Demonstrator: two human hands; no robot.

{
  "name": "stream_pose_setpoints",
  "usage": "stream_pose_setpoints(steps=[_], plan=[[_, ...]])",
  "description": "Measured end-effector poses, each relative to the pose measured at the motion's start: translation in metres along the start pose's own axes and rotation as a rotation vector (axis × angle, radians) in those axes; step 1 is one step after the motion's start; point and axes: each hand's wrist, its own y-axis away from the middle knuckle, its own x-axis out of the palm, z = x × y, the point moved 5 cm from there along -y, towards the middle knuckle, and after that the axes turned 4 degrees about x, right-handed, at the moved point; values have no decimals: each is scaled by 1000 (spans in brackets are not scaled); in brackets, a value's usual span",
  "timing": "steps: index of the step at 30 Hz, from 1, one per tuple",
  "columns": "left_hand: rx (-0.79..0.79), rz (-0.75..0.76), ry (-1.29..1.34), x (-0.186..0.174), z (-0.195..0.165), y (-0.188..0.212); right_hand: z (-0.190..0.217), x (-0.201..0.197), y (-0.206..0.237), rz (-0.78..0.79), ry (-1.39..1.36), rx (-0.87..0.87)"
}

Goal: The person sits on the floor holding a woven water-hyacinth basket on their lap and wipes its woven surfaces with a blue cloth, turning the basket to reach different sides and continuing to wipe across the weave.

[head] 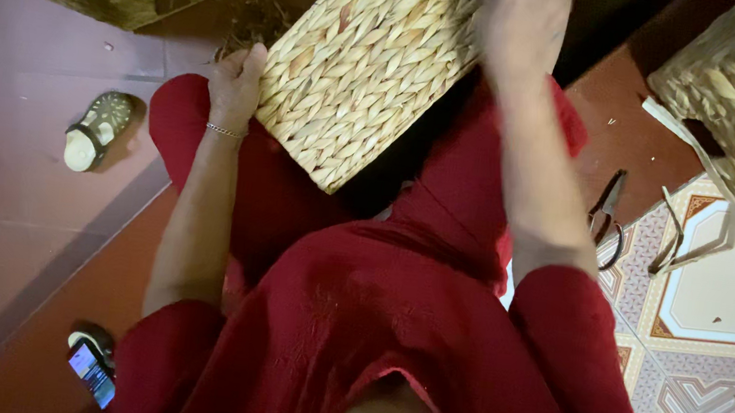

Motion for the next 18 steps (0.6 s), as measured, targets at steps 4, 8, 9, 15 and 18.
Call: stream_pose_setpoints(steps=[4,8,9,15,18], plan=[[26,-6,-102,-5,-2,-2,96,-84,67,34,-30,-262],[79,-45,-212,-14,0,-1,140,-133,124,94,-360,-450],[76,-38,-195,-15,2,-1,135,-132,128,125,-398,-454],[63,-18,-297,-28,9,-11,20,-51,57,189,-386,-150],[77,59,-323,-36,3,-14,-46,-17,17,-64,-180,-61]])
